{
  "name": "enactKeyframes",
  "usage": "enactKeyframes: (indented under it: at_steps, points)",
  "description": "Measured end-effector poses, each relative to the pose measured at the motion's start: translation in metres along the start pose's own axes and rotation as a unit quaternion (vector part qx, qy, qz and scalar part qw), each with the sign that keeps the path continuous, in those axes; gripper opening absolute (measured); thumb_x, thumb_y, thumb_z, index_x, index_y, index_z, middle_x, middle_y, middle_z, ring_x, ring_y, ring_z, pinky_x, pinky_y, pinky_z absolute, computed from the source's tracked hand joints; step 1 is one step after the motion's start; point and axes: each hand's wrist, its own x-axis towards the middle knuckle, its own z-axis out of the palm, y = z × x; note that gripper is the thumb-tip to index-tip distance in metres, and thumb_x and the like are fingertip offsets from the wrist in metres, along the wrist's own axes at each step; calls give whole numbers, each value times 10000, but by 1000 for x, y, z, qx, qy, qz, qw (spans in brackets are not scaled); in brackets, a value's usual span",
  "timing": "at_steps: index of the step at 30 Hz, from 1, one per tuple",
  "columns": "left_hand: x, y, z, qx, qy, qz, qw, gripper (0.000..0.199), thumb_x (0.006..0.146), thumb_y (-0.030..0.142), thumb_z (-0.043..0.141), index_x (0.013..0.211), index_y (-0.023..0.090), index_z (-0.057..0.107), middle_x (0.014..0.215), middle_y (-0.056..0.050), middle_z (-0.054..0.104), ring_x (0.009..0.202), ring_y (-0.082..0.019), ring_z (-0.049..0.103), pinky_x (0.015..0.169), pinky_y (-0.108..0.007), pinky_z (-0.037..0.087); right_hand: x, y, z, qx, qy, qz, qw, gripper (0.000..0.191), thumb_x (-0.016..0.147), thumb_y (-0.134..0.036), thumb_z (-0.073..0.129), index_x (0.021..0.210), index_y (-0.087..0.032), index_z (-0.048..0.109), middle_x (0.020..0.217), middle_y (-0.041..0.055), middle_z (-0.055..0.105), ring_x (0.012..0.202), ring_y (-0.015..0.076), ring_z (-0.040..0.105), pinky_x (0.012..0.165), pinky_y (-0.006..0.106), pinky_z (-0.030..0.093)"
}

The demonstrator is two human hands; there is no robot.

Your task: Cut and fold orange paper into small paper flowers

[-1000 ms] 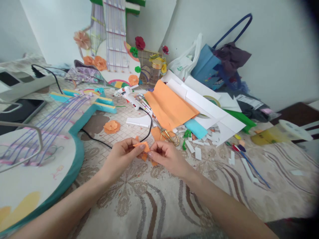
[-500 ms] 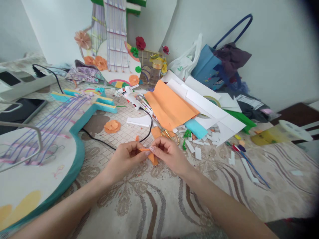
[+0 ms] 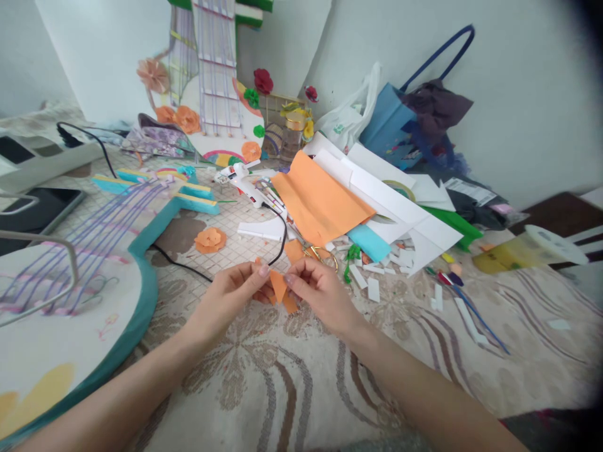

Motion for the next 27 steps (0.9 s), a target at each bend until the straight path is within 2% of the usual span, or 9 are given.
enactKeyframes:
  at_steps: [6,8,10,11,13,16,21,24,27]
  points:
    - [0,-1,1,22,9,-11,1000,184,727,330,657,697,158,599,660,-1,627,623,-126,567,623,-241,455,-1,0,2,-18,-12,-6,1000,201,804,-351,588,729,-175,527,638,-24,525,564,96,481,525,218,389]
    - [1,-2,0,26,18,-10,999,195,746,331,632,661,164,581,622,11,611,593,-114,545,595,-227,433,0,-3,-3,-45,-21,-16,999,208,829,-362,549,736,-177,526,651,-12,547,578,105,501,532,223,397]
    - [2,-2,-1,22,24,-17,999,205,747,328,629,636,166,567,596,18,604,566,-105,527,572,-218,415,4,-6,-15,-118,7,-42,992,227,859,-371,494,742,-180,527,673,6,571,594,118,515,547,239,402]
    - [2,-2,-2,19,21,-27,999,208,742,325,634,627,166,565,585,19,604,555,-102,521,566,-216,410,7,-6,-23,-187,51,-73,978,228,858,-374,494,739,-183,528,656,5,562,576,120,499,534,242,384]
    - [3,-1,-4,12,7,-52,999,207,723,317,654,614,162,570,572,17,610,541,-100,520,563,-216,410,13,-4,-40,-354,120,-105,921,198,798,-369,584,740,-189,523,680,9,558,608,137,494,578,264,376]
    - [3,0,-7,1,-21,-81,996,205,698,306,680,598,158,580,573,11,622,542,-100,531,564,-214,412,21,6,-57,-508,127,-73,849,222,725,-337,663,764,-190,502,751,28,559,665,169,514,595,280,360]
    - [3,1,-10,-14,-58,-108,992,187,702,304,683,624,157,597,596,10,635,556,-103,549,572,-217,417,24,16,-62,-565,101,-37,818,132,791,-283,575,775,-186,487,751,47,572,696,194,553,602,284,362]
    - [3,0,-12,-36,-72,-123,989,186,702,294,690,633,163,577,589,15,631,557,-104,551,577,-218,420,21,7,-65,-532,128,-33,836,93,814,-260,531,791,-182,487,752,53,585,687,191,552,612,293,368]
    - [4,0,-14,-73,-87,-131,985,199,704,296,695,637,163,564,584,23,621,552,-94,543,584,-216,422,15,-7,-64,-357,103,-35,928,119,847,-296,490,876,-182,476,723,17,550,646,153,529,616,279,388]
